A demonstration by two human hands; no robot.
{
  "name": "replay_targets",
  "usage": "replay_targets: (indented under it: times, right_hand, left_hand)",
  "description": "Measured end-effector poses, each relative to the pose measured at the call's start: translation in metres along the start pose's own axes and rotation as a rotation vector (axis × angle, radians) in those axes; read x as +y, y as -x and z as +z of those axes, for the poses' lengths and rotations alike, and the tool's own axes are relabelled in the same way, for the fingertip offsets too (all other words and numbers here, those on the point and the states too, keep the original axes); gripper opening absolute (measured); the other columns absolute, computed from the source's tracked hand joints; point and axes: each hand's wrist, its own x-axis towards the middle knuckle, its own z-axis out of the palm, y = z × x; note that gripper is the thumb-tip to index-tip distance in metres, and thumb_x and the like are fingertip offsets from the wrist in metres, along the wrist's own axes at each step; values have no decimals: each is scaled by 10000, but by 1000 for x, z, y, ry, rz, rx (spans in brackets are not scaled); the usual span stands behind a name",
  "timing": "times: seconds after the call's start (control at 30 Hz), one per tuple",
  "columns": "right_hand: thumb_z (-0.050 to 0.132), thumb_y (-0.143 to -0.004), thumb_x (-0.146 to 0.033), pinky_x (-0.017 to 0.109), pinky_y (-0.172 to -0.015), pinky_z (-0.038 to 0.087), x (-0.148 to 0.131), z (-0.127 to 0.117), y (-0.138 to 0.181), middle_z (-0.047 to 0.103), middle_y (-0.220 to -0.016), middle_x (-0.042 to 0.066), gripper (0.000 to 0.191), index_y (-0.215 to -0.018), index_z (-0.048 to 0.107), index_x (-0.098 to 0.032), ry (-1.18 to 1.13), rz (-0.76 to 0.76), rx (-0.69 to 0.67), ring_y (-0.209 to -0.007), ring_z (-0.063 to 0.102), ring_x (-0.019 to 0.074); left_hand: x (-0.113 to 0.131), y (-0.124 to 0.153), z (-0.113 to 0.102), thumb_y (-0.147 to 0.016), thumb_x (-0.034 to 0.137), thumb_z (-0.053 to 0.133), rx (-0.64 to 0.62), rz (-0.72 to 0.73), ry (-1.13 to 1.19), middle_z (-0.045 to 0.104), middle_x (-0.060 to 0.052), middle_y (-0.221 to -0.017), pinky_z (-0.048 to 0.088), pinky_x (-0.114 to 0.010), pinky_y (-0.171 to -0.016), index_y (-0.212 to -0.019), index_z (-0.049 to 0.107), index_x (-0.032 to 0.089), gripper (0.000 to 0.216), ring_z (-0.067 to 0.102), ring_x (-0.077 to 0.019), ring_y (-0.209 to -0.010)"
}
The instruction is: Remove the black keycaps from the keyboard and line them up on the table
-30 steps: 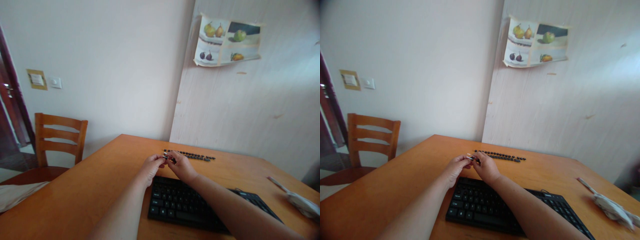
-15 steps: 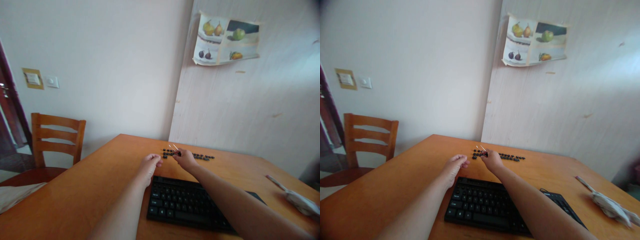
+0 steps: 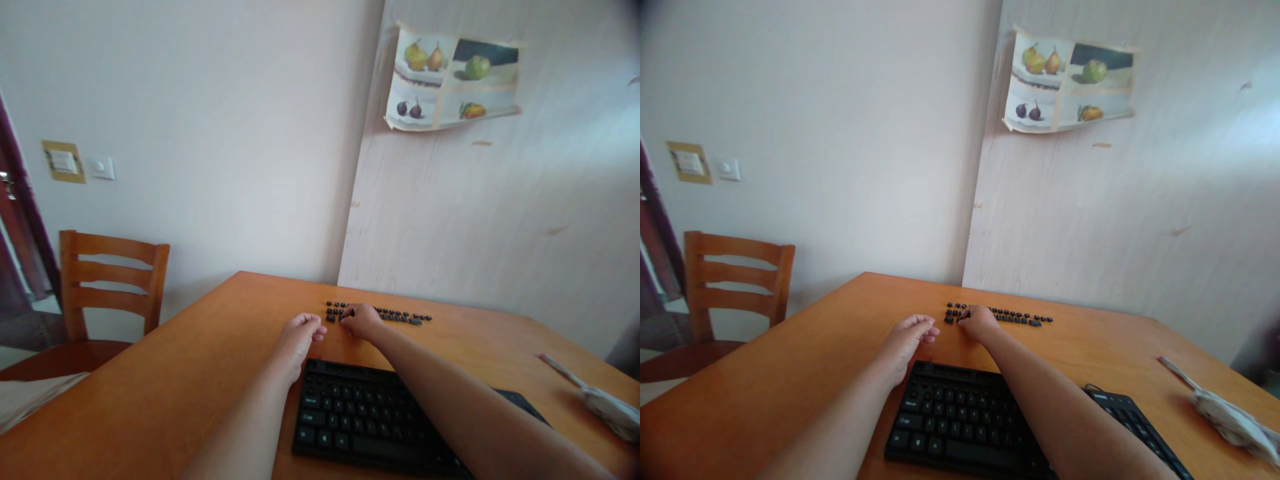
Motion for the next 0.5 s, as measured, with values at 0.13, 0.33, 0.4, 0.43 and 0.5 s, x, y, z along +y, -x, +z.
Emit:
replay_targets:
  times: [0.13,0.33,0.4,0.43,0.5]
  right_hand:
    - [722,-688,-248,220,-554,373,-1,0,-1,657,-670,-3,136,-820,729,-218,12,-5,-20,-650,595,150]
    - [707,-704,-229,216,-570,384,0,0,0,659,-664,-6,133,-835,729,-216,3,-19,-36,-645,598,145]
    - [705,-704,-230,215,-573,385,0,1,0,660,-669,-8,130,-832,726,-219,-4,-24,-36,-643,596,143]
    - [704,-704,-232,215,-573,385,0,1,1,660,-670,-9,131,-833,724,-219,-8,-25,-35,-642,594,143]
    - [705,-703,-231,214,-572,382,0,0,1,656,-669,-10,133,-834,719,-218,-15,-23,-34,-642,592,143]
  left_hand:
    - [0,0,0,-739,356,611,2,-6,-7,711,-63,-768,455,-297,-718,-829,618,157,218,611,-151,-653]
    - [0,0,0,-748,345,600,-3,-10,-20,709,-66,-764,454,-290,-715,-823,613,157,203,605,-147,-653]
    - [1,0,1,-746,345,601,-6,-14,-22,711,-70,-771,454,-293,-715,-828,613,157,206,607,-150,-656]
    - [1,0,1,-746,346,601,-7,-15,-21,711,-72,-774,455,-295,-716,-831,612,157,208,608,-152,-657]
    - [2,0,1,-743,348,603,-7,-14,-19,713,-73,-775,455,-297,-717,-830,613,159,209,610,-154,-657]
